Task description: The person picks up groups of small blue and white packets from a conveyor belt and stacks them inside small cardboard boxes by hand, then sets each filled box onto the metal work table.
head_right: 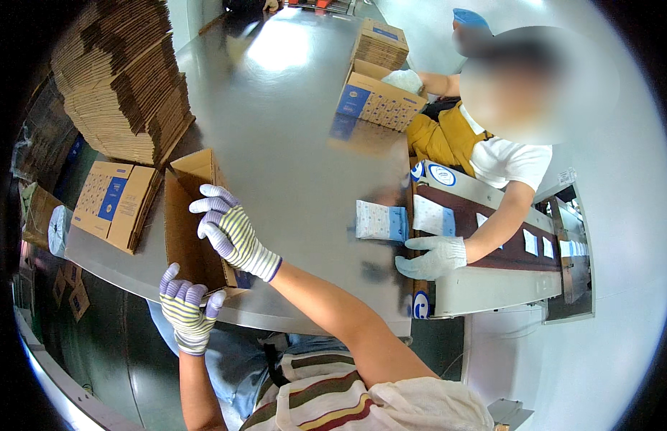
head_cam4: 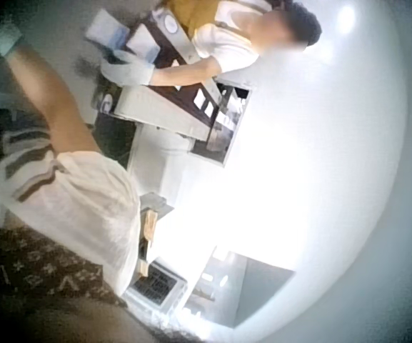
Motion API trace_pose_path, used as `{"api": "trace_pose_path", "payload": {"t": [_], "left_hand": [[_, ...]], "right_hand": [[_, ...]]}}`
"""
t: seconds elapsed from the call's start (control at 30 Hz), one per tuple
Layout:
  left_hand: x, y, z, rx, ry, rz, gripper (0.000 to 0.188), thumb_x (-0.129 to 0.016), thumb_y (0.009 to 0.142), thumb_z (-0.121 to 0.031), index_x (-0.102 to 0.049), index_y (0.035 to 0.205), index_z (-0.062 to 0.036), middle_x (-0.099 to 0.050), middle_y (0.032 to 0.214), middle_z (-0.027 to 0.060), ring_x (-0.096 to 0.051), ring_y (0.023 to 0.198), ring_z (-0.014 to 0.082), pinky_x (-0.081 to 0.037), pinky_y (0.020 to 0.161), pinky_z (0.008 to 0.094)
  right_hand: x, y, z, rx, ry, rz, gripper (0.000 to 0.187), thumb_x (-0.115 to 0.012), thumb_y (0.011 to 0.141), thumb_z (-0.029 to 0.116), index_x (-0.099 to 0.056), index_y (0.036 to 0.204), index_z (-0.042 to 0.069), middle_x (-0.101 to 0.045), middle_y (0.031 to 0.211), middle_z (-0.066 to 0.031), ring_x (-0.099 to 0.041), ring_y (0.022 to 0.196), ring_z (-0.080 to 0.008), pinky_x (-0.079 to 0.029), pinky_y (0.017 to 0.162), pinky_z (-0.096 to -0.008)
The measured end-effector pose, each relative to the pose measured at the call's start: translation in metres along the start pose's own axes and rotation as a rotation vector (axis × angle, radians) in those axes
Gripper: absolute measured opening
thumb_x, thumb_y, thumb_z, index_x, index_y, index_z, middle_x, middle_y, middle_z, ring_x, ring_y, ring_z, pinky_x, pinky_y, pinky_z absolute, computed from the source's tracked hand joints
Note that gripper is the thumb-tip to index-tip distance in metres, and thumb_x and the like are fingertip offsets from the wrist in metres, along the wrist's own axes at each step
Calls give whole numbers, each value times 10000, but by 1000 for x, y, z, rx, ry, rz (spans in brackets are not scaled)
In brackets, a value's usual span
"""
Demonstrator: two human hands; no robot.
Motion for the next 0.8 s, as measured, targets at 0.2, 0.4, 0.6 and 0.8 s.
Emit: {"api": "trace_pose_path", "payload": {"t": [0.2,0.4,0.6,0.8], "left_hand": [[-1,1,-1,0,-9,5,326,-782,694,-305,-529,750,-108,-433,623,42,-474,634,236,-428,996,486],[0,1,-1,4,-6,-7,330,-780,697,-310,-527,752,-107,-428,619,43,-473,634,237,-425,999,486],[-1,1,-1,4,-8,12,325,-779,697,-303,-526,756,-107,-424,619,40,-472,633,236,-423,1001,486],[0,2,-1,-2,-5,10,329,-782,691,-299,-525,765,-107,-425,614,39,-466,624,234,-423,1000,485]], "right_hand": [[3,0,0,-11,19,-19,322,-447,905,258,-611,690,83,-625,1108,-90,-422,1262,-325,-328,1071,-443],[4,1,2,-2,10,-54,315,-463,877,240,-626,671,67,-630,1052,-92,-456,1230,-317,-349,1053,-437],[3,0,0,-6,11,-36,323,-448,893,248,-619,678,78,-627,1082,-91,-432,1250,-319,-336,1063,-435],[1,-2,-2,-15,10,-4,338,-429,923,263,-611,696,91,-621,1131,-83,-395,1286,-319,-318,1079,-435]]}}
Point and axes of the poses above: each hand's wrist, its own y-axis towards the middle knuckle, its own x-axis out of the back of the hand, z = x × y, the point moved 9 cm from there along y, towards the middle knuckle
